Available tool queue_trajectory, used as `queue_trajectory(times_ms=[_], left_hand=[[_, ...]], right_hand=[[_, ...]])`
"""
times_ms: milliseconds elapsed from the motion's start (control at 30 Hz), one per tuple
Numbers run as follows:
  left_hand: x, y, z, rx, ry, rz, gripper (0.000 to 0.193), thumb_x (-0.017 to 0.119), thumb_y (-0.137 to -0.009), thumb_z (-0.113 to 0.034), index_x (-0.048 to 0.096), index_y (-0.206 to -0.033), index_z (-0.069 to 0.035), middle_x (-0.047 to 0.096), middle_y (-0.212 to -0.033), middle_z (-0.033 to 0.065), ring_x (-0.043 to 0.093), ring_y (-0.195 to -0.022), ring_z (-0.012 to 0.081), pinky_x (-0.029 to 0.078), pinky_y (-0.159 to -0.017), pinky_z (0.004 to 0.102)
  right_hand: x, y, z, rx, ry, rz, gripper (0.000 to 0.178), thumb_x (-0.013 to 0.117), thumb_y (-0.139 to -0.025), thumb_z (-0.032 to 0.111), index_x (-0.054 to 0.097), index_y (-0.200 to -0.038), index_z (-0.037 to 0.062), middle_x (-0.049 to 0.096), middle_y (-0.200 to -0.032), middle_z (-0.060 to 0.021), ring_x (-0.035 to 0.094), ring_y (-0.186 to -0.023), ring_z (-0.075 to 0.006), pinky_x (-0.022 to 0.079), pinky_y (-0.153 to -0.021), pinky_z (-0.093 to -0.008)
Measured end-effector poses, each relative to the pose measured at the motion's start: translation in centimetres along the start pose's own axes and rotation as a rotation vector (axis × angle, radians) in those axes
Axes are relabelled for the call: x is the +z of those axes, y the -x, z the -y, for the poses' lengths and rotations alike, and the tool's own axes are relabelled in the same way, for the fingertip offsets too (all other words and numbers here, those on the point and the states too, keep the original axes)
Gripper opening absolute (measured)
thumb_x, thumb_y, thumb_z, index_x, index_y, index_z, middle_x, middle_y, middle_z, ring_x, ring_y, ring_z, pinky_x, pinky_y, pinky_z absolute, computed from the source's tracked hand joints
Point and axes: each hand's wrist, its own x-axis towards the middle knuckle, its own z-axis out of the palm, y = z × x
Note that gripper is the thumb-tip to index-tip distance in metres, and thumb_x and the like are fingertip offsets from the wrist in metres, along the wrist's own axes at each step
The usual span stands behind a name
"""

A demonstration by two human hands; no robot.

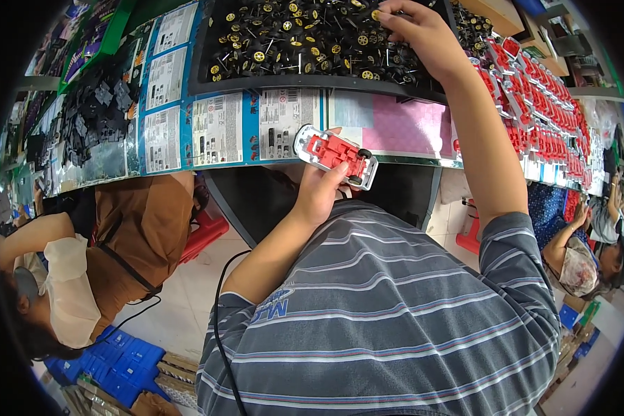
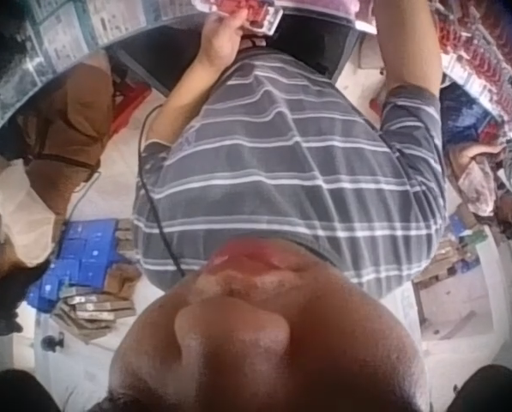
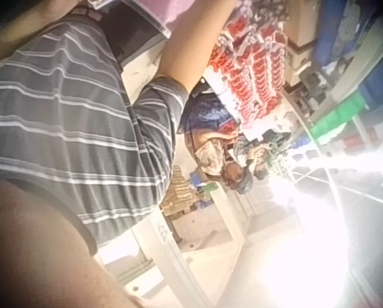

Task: The person assembles toy cars by taking toy car chassis and wheel axles from the table, fitting the wheel axles onto the chassis by hand, and placing the assembled chassis aside.

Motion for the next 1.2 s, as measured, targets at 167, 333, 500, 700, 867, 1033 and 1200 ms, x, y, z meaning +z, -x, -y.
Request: queue_trajectory(times_ms=[167,333,500,700,867,1033,1200], left_hand=[[-0.2,0.0,-0.3,-0.027,0.015,-0.011,0.068,0.058,-0.097,-0.016,0.022,-0.153,0.001,0.057,-0.124,0.0123,0.063,-0.107,0.0184,0.056,-0.087,0.0323],[0.0,-0.4,0.0,-0.050,0.035,-0.012,0.066,0.057,-0.097,-0.014,0.023,-0.152,0.001,0.057,-0.125,0.0126,0.063,-0.109,0.0187,0.055,-0.089,0.0326],[-0.3,-0.5,0.1,-0.043,-0.046,0.070,0.066,0.058,-0.098,-0.015,0.023,-0.152,0.001,0.057,-0.127,0.0125,0.062,-0.113,0.0186,0.049,-0.098,0.0329],[0.2,0.2,-0.3,-0.005,-0.079,0.142,0.065,0.058,-0.097,-0.013,0.025,-0.152,0.001,0.057,-0.128,0.0113,0.058,-0.118,0.0195,0.044,-0.103,0.0353],[-0.2,0.9,0.5,0.031,-0.187,0.195,0.044,0.061,-0.097,-0.019,0.047,-0.134,0.001,0.057,-0.126,0.0102,0.057,-0.116,0.0182,0.046,-0.099,0.0345],[0.0,1.4,0.7,0.099,-0.300,0.228,0.039,0.063,-0.097,-0.022,0.053,-0.127,0.001,0.058,-0.123,0.0099,0.057,-0.114,0.0188,0.045,-0.099,0.0348],[-0.1,1.5,0.8,0.161,-0.337,0.229,0.031,0.063,-0.096,-0.018,0.058,-0.120,0.002,0.059,-0.123,0.0101,0.057,-0.113,0.0193,0.045,-0.099,0.0353]], right_hand=[[1.1,5.2,-0.2,-0.224,0.442,-0.080,0.022,0.070,-0.093,0.013,0.064,-0.107,-0.0019,0.062,-0.128,-0.0101,0.064,-0.105,-0.0162,0.052,-0.083,-0.0288],[1.5,7.5,1.2,-0.333,0.812,-0.183,0.021,0.073,-0.087,0.008,0.065,-0.105,0.0013,0.060,-0.130,-0.0120,0.065,-0.104,-0.0236,0.054,-0.084,-0.0326],[4.2,11.9,2.0,-0.410,0.356,-0.083,0.039,0.082,-0.074,0.004,0.060,-0.106,0.0017,0.063,-0.120,-0.0141,0.063,-0.104,-0.0257,0.053,-0.083,-0.0318],[7.2,15.4,3.1,-0.360,0.299,0.084,0.043,0.082,-0.072,0.006,0.059,-0.108,0.0024,0.062,-0.121,-0.0150,0.061,-0.098,-0.0224,0.050,-0.084,-0.0321],[9.1,16.1,2.8,-0.262,0.233,0.098,0.043,0.083,-0.071,0.009,0.060,-0.107,0.0012,0.063,-0.114,-0.0134,0.061,-0.095,-0.0235,0.051,-0.083,-0.0327],[10.2,16.4,2.9,-0.204,0.316,0.090,0.045,0.083,-0.070,0.010,0.060,-0.108,0.0001,0.062,-0.108,-0.0124,0.063,-0.095,-0.0260,0.054,-0.082,-0.0341],[10.7,16.5,2.8,-0.196,0.329,0.075,0.048,0.084,-0.070,0.011,0.061,-0.111,0.0000,0.062,-0.108,-0.0127,0.064,-0.097,-0.0276,0.055,-0.082,-0.0346]])
